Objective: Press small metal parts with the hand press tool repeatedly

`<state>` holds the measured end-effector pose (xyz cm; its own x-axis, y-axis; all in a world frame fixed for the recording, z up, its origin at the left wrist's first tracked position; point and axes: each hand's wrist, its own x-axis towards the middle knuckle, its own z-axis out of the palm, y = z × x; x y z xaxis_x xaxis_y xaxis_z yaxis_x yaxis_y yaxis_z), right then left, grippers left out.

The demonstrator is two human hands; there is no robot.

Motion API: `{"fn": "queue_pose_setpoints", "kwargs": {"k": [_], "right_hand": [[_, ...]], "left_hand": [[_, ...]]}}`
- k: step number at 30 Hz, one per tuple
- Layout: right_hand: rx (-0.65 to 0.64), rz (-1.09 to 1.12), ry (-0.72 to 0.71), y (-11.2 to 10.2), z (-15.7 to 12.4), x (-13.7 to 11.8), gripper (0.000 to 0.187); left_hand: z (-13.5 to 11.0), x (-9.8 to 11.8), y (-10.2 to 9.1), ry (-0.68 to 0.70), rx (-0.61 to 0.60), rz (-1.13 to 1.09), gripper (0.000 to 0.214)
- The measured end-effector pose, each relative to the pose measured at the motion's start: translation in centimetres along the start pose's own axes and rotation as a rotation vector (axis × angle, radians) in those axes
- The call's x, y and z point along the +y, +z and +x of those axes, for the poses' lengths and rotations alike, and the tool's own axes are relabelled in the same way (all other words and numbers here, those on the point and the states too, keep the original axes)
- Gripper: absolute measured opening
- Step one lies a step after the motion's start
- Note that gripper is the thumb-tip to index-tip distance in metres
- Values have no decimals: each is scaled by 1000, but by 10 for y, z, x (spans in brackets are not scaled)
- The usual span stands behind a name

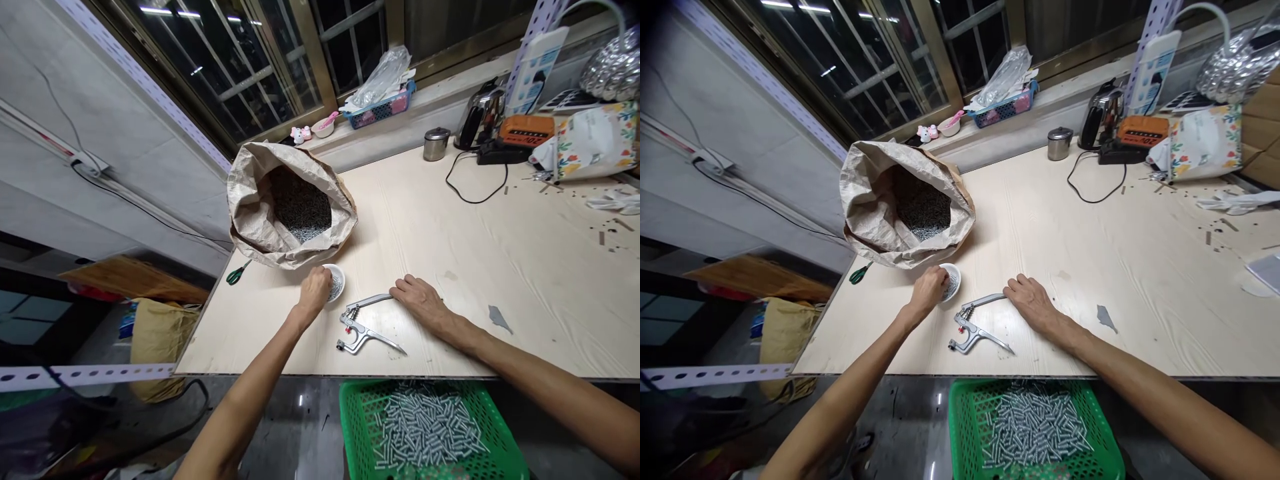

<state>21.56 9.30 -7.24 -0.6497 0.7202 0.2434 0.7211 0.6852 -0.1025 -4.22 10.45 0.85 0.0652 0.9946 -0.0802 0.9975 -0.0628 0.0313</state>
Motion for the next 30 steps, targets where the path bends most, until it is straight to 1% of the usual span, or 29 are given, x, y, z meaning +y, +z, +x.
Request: {"fn": "queue_pose_setpoints", "kwargs": {"k": [3, 4, 6, 8, 10, 12, 14, 18, 20, 23, 27, 30], "right_hand": [[38, 4, 46, -10, -4, -9, 14], [72, 12, 65, -14, -7, -15, 12], [88, 93, 24, -23, -14, -31, 12], [29, 221, -51, -27, -20, -46, 15], [-60, 289, -72, -26, -23, -58, 14], [-129, 301, -68, -18, -24, -64, 7], [-147, 286, -77, -9, -24, -65, 10], [-82, 241, -129, 1, -26, -60, 17], [-55, 223, -165, 1, -28, -58, 20], [-61, 194, -209, -3, -30, -57, 22], [-90, 153, -216, -7, -29, -58, 22], [-88, 138, -216, -7, -29, -59, 22]], "left_hand": [[-24, 7, -10, -55, 83, -299, 18], [-34, 10, -11, -75, 81, -403, 18], [-57, 13, -7, -130, 22, -575, 21], [-75, 14, 3, -199, -76, -707, 25], [-88, 13, 15, -272, -154, -820, 31], [-94, 12, 25, -332, -167, -906, 35], [-97, 11, 32, -374, -141, -964, 38], [-101, 14, 37, -400, -125, -1032, 41], [-104, 17, 38, -407, -130, -1053, 43], [-108, 19, 42, -417, -130, -1075, 43], [-111, 18, 48, -424, -109, -1079, 40], [-112, 15, 53, -399, -80, -1019, 36]]}}
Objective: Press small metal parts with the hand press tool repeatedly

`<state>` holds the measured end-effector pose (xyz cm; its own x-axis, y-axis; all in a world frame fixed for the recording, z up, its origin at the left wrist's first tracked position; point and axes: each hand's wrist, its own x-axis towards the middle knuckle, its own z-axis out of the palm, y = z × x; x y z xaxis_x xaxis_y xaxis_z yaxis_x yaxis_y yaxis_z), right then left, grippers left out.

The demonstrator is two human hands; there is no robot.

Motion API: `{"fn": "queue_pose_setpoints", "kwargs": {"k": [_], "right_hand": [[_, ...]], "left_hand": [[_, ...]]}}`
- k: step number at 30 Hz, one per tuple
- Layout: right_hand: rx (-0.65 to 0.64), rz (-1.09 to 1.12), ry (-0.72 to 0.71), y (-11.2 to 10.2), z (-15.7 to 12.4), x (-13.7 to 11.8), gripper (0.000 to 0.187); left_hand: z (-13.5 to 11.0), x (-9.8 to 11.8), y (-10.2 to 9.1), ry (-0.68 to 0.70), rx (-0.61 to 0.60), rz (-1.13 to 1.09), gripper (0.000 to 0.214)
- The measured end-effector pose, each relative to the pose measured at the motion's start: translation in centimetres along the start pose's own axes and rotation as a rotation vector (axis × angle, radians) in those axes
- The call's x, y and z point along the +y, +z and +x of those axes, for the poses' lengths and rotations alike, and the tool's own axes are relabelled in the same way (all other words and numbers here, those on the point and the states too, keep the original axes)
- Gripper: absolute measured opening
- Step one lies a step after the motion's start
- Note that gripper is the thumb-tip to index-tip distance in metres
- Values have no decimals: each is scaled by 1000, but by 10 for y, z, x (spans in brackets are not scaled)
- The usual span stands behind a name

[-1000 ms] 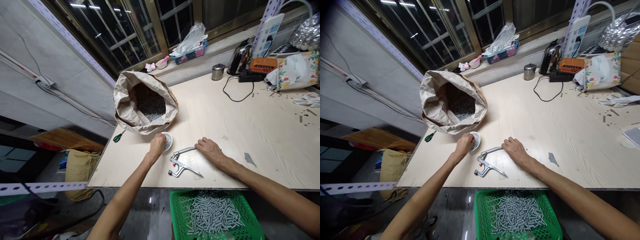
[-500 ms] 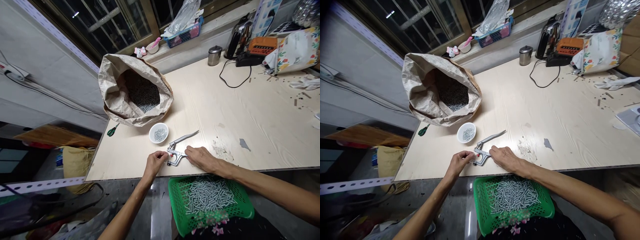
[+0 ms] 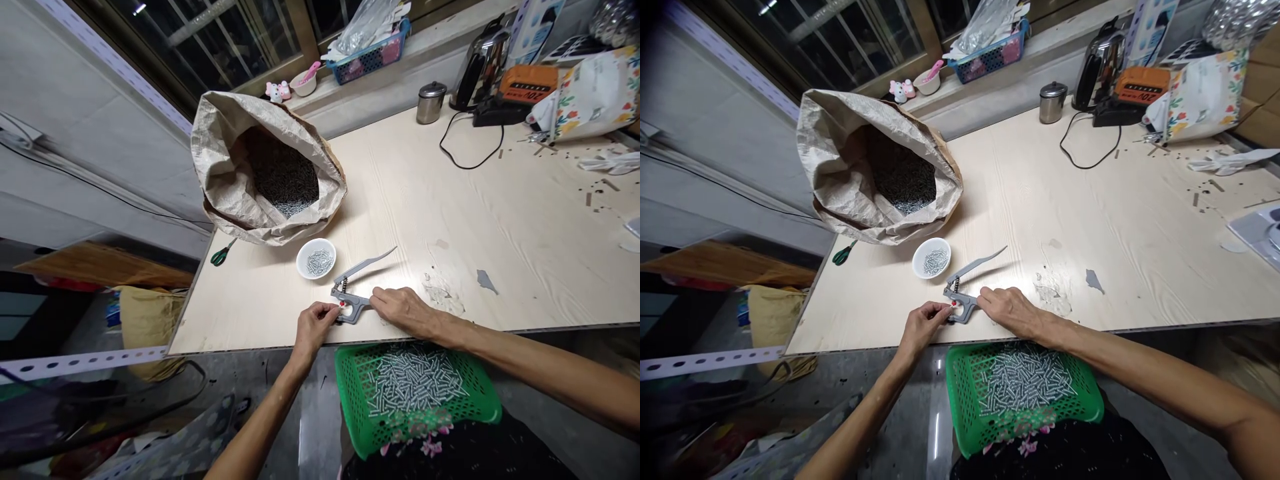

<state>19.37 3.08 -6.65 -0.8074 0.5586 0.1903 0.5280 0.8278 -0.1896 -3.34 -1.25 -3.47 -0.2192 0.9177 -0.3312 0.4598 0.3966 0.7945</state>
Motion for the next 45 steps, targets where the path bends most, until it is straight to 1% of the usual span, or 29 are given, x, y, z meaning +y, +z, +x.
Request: {"fn": "queue_pose_setpoints", "kwargs": {"k": [4, 6, 8, 10, 13, 15, 18, 19, 20, 21, 23, 24, 25, 27, 30, 33, 38, 43, 45], "right_hand": [[6, -18, -5, 1, -1, 0, 24], [3, -18, -6, 1, 0, 0, 23], [-6, -17, -1, 2, 1, 1, 22], [-16, -10, 10, 1, 3, 1, 20], [-36, 13, 21, -1, 6, 2, 18], [-59, 32, 37, -4, 7, 2, 16], [-78, 81, 72, -11, 8, 4, 8], [-71, 100, 75, -14, 8, 6, 11], [-55, 114, 75, -16, 8, 9, 20], [-37, 121, 75, -17, 8, 12, 34], [-20, 116, 79, -18, 9, 21, 69], [-36, 111, 79, -18, 11, 26, 83], [-62, 108, 74, -18, 12, 30, 93], [-127, 112, 54, -18, 16, 38, 99], [-176, 127, 44, -21, 22, 42, 100], [-176, 135, 56, -25, 25, 42, 100], [-127, 121, 47, -29, 26, 39, 84], [-136, 102, 70, -29, 26, 36, 73], [-136, 103, 74, -29, 26, 34, 67]], "left_hand": [[3, -3, -2, 86, -27, 132, 29], [4, -1, -3, 57, -63, 158, 28], [4, 3, -3, -57, -112, 126, 28], [3, 9, -3, -208, -157, 58, 27], [1, 18, -1, -384, -187, -23, 25], [-1, 23, -1, -445, -199, -45, 21], [-2, 26, -1, -480, -213, -56, 15], [-2, 25, -1, -484, -214, -54, 14], [-2, 25, -1, -487, -215, -50, 13], [-3, 24, -1, -488, -217, -47, 13], [-3, 22, 0, -483, -216, -44, 12], [-4, 21, 0, -478, -213, -45, 12], [-4, 21, 0, -475, -208, -46, 12], [-6, 20, 1, -476, -196, -46, 13], [-8, 20, 1, -475, -185, -37, 14], [-10, 20, 1, -471, -183, -33, 14], [-11, 18, 3, -457, -171, -50, 15], [-11, 18, 2, -466, -174, -52, 15], [-13, 18, 1, -456, -189, -14, 14]]}}
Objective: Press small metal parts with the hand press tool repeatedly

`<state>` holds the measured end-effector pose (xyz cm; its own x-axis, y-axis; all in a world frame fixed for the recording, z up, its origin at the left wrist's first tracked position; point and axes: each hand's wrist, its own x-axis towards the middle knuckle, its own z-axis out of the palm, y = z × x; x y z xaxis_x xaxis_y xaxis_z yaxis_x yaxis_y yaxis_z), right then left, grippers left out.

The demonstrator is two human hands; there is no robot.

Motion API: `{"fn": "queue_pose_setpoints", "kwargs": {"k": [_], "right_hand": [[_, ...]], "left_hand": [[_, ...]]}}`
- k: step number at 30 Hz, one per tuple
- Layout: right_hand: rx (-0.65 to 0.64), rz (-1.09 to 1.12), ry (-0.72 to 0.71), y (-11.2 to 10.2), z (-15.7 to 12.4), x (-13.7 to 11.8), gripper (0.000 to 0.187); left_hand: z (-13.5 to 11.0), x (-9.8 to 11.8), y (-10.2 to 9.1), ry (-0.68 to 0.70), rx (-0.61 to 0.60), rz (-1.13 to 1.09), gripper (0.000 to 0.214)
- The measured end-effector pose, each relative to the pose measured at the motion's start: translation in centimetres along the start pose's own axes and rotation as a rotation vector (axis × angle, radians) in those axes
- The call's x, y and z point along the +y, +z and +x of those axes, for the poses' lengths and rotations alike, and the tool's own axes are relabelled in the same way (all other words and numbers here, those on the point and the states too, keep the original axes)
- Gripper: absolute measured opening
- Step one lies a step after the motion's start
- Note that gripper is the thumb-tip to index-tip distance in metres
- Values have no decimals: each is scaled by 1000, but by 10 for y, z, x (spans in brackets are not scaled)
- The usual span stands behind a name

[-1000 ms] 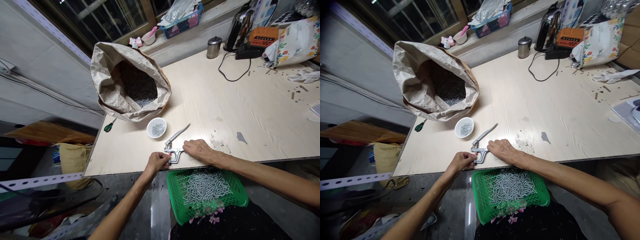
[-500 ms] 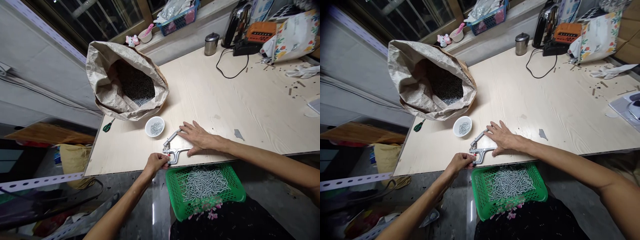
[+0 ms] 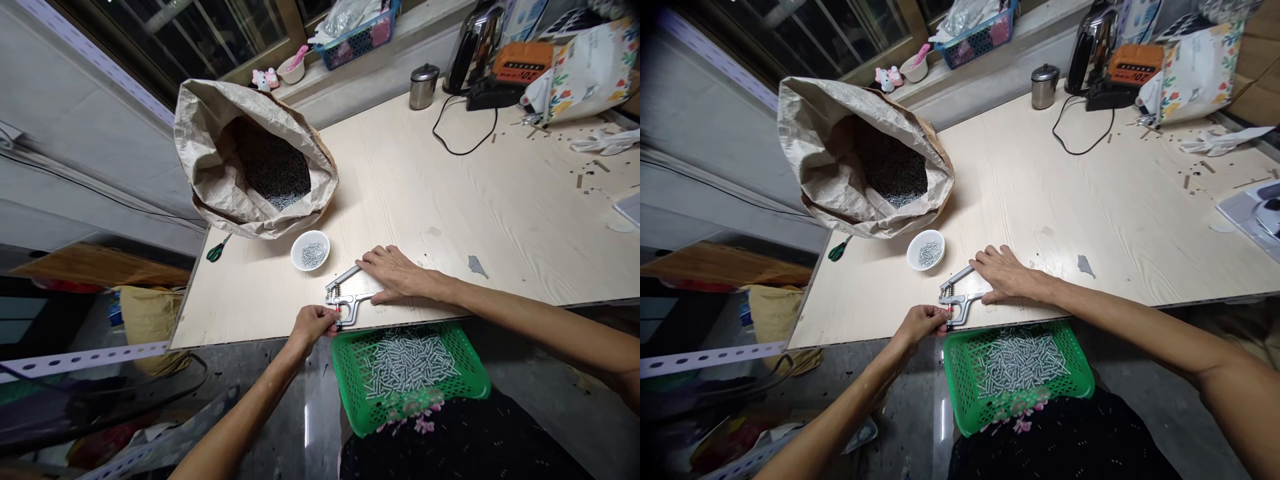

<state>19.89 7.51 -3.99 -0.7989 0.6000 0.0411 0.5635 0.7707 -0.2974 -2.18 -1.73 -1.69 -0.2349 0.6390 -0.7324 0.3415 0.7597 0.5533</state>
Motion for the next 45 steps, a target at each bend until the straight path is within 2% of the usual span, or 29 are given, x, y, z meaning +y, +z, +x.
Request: {"fn": "queue_pose_setpoints", "kwargs": {"k": [2, 3, 6, 7, 8, 10, 12, 15, 18, 21, 24, 27, 32, 35, 38, 39, 42, 45], "right_hand": [[-7, 2, -3, 0, -1, -2, 62], [-9, 5, -7, 0, -2, -2, 59], [10, 28, -16, 3, -4, -5, 55], [23, 38, -14, 5, -4, -6, 56], [34, 46, -11, 7, -4, -6, 58], [49, 67, -3, 9, -6, -6, 66], [47, 95, 10, 9, -8, -4, 74], [19, 135, 47, 3, -13, -1, 72], [8, 138, 63, -4, -19, 0, 58], [14, 83, 81, -5, -20, -3, 43], [30, 7, 112, 0, -18, -6, 26], [18, -25, 125, 7, -12, -7, 9], [-42, -18, 89, 12, -6, -5, 21], [4, -13, 84, 4, -8, 1, 17], [5, 34, 17, -6, -11, 11, 41], [-20, 51, -4, -8, -10, 15, 42], [-17, 28, 45, -7, -5, 23, 19], [60, -58, 123, 0, 5, 26, 22]], "left_hand": [[-3, -3, 0, 63, 29, 136, 17], [-5, -5, 2, 140, 82, 239, 18], [-8, -7, 11, 532, 320, 571, 18], [-7, -6, 15, 679, 364, 654, 21], [-5, -3, 19, 809, 367, 721, 28], [3, 7, 26, 1001, 277, 833, 47], [12, 19, 30, 1089, 167, 930, 59], [24, 36, 31, 1091, 89, 1036, 69], [30, 48, 33, 1094, 33, 1090, 69], [32, 53, 38, 1108, -6, 1075, 50], [33, 52, 43, 1102, 43, 1012, 28], [33, 48, 47, 1100, 77, 992, 18], [39, 45, 48, 1085, 108, 989, 30], [39, 38, 48, 1109, 153, 916, 26], [32, 21, 51, 1183, 234, 843, 25], [29, 14, 54, 1211, 251, 831, 24], [19, -6, 67, 1272, 269, 788, 20], [14, -16, 80, 1276, 256, 713, 17]]}}
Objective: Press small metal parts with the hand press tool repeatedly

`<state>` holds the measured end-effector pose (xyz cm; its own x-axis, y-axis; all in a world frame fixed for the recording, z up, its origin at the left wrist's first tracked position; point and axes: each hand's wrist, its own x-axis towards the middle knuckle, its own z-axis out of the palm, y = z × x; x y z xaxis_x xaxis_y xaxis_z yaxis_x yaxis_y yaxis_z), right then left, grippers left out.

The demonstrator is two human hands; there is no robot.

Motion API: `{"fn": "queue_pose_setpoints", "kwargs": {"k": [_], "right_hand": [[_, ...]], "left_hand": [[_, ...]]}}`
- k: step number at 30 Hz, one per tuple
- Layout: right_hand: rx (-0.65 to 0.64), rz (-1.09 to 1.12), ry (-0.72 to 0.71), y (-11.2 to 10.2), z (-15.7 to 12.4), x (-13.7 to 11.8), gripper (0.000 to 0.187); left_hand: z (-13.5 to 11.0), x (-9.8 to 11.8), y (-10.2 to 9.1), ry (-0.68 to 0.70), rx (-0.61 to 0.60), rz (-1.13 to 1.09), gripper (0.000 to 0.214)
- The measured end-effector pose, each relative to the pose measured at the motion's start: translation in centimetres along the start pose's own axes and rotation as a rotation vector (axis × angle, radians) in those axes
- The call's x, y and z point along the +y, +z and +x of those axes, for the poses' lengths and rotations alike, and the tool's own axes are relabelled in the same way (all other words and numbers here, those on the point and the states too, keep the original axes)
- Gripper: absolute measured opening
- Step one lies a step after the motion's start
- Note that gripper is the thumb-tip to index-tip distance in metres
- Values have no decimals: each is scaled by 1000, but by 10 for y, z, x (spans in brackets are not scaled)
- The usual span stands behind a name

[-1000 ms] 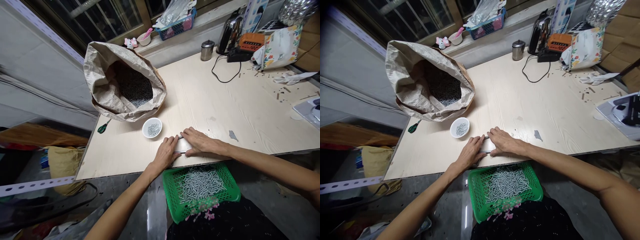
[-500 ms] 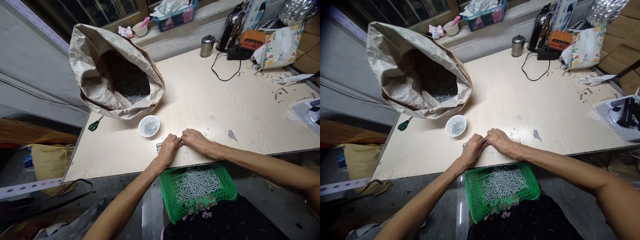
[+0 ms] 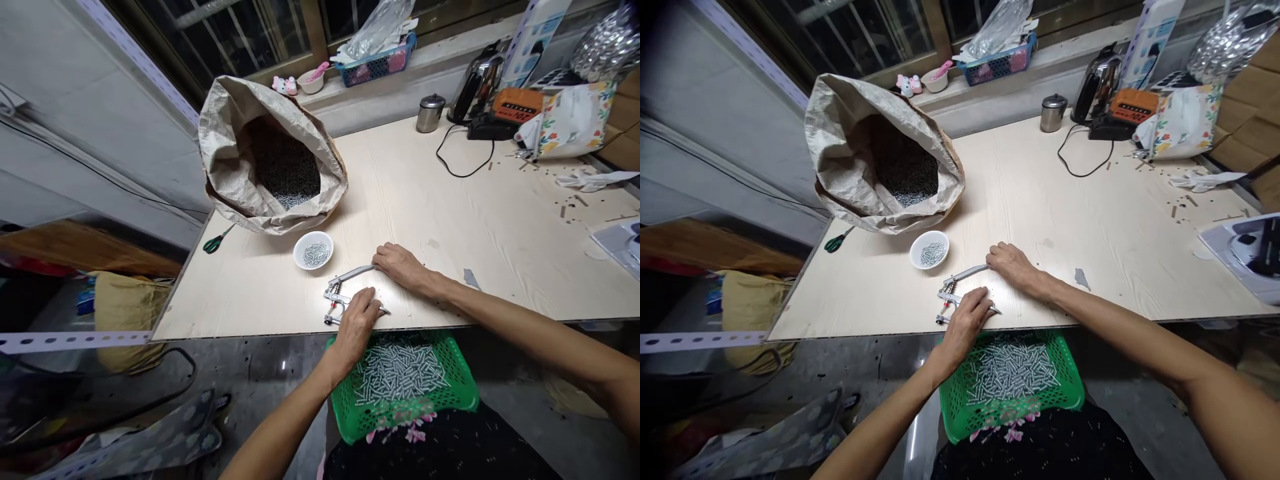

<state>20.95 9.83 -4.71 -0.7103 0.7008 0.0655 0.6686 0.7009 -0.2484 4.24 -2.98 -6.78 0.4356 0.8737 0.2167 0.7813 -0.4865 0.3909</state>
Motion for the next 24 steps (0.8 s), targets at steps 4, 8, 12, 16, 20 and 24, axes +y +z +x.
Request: {"fn": "queue_pose_setpoints", "kwargs": {"k": [4, 8, 12, 16, 20, 24], "right_hand": [[39, -88, 1, 5, 9, -1, 22], [43, -165, -5, 7, 8, -1, 25], [22, -148, -4, 9, 8, -1, 26], [40, -130, -10, 11, 11, 0, 28], [92, -108, -40, 14, 13, 2, 28], [147, -93, -64, 17, 13, 3, 25]], "left_hand": [[-2, 6, 0, -6, 37, -33, 18], [-9, -2, -26, -240, 175, 76, 19], [-15, -29, -59, -604, -5, 170, 19], [-8, -57, -78, -627, -295, 107, 12], [-7, -55, -92, -485, -340, 206, 12], [-19, -21, -104, -372, -345, 79, 11]]}}
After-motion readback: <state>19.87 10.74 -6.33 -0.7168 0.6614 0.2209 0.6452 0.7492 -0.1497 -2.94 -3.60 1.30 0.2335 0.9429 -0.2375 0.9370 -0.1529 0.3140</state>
